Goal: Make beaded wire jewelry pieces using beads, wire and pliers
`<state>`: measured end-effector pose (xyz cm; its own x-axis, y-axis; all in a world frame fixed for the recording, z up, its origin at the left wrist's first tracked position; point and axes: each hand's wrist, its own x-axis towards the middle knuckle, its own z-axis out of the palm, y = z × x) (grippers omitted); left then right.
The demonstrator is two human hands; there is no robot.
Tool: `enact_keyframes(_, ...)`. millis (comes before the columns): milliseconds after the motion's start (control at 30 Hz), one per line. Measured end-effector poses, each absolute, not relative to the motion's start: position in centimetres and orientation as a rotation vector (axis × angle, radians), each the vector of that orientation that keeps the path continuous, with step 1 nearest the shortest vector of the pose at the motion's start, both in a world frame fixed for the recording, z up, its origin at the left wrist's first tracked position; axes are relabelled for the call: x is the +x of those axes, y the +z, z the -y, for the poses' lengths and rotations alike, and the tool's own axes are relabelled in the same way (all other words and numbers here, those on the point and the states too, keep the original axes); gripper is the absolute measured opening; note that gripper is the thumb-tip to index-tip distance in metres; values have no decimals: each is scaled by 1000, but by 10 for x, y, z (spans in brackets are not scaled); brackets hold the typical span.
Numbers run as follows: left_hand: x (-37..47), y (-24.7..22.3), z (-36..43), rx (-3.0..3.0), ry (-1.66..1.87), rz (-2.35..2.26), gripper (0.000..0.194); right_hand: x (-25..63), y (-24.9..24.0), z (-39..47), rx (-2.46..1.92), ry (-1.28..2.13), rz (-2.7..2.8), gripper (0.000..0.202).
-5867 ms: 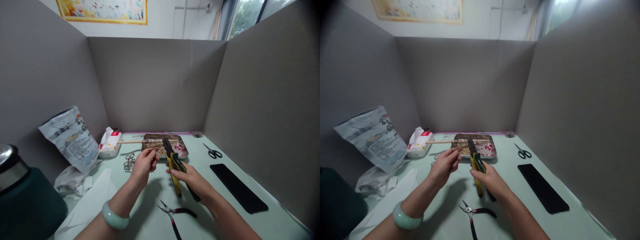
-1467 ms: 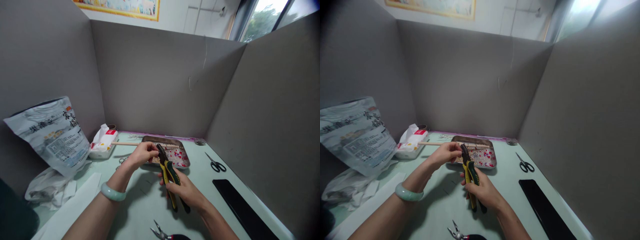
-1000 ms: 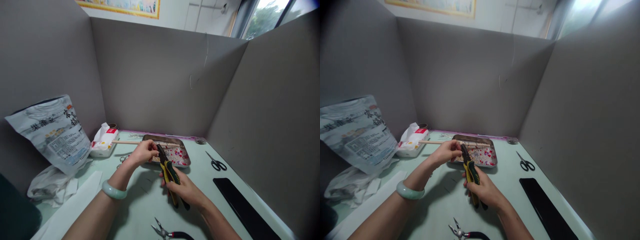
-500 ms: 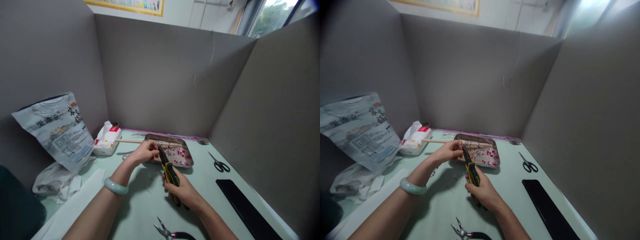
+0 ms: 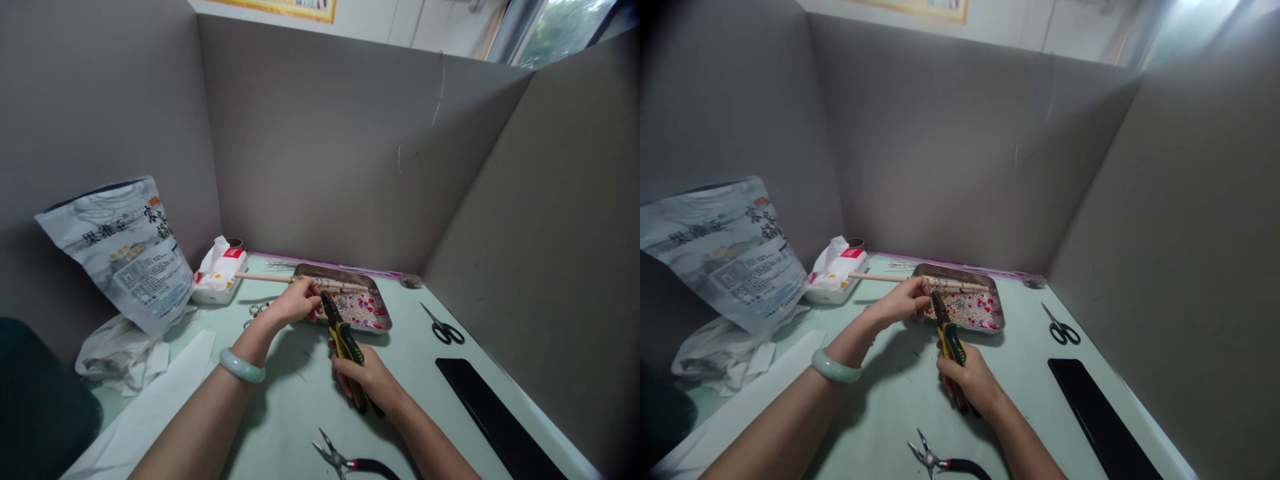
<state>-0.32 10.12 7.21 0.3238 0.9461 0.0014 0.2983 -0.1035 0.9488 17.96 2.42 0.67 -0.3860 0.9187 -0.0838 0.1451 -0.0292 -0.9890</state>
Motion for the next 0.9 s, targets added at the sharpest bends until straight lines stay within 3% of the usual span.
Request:
enact_keyframes(567, -9, 74, -100, 1860, 655, -1252, 2, 176, 3, -25, -1183, 1429, 1603, 23)
enact_keyframes(700, -9, 81, -97, 2017, 582, -1286, 13, 176, 5, -24, -1179, 1416, 1604, 26)
enact_keyframes(900, 1, 92, -87, 2145, 625, -1403, 10, 175, 5, -23, -1163, 1393, 1622, 25)
